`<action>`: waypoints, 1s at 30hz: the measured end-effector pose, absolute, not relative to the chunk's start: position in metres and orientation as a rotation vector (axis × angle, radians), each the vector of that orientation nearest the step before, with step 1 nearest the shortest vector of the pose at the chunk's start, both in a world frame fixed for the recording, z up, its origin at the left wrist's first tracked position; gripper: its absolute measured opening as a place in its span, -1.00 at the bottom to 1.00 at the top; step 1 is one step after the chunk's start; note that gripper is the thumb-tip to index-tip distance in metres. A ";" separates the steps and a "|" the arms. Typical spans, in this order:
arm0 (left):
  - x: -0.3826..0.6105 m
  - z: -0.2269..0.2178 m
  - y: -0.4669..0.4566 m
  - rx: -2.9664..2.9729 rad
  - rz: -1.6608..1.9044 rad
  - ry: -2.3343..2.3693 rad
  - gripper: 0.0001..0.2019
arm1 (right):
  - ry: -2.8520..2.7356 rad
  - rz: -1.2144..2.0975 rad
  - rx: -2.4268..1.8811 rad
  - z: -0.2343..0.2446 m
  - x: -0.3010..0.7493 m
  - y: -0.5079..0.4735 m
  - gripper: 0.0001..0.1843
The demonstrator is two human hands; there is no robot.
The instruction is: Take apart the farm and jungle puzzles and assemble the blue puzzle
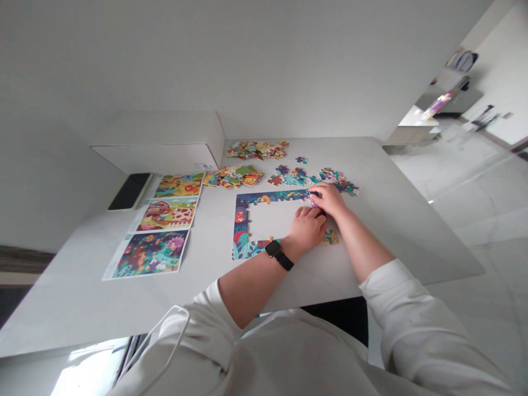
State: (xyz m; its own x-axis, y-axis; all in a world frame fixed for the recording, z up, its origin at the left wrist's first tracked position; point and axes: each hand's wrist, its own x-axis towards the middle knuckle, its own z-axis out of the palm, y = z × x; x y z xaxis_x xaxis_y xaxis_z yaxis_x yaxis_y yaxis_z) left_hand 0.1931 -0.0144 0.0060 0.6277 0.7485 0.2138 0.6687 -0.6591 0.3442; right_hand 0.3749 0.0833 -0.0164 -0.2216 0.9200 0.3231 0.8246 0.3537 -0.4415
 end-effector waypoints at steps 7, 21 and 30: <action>0.193 0.003 -0.013 2.634 0.510 1.151 -0.71 | -2.121 0.209 -1.521 -0.018 0.374 0.084 -0.71; 0.195 0.002 -0.015 2.621 0.534 1.183 -0.75 | -2.120 0.191 -1.607 -0.017 0.372 0.085 -0.69; 0.193 0.006 -0.014 2.601 0.509 1.155 -0.71 | -2.124 0.176 -1.615 -0.016 0.371 0.082 -0.68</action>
State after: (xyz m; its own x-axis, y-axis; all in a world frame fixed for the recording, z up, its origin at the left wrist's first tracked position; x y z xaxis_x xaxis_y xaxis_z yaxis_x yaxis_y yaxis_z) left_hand 0.1929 -0.0142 0.0059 0.6248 0.7513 0.2127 0.6638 -0.6545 0.3620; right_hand 0.3706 0.0816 -0.0159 -0.2019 0.9378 0.2825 0.8784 0.3010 -0.3713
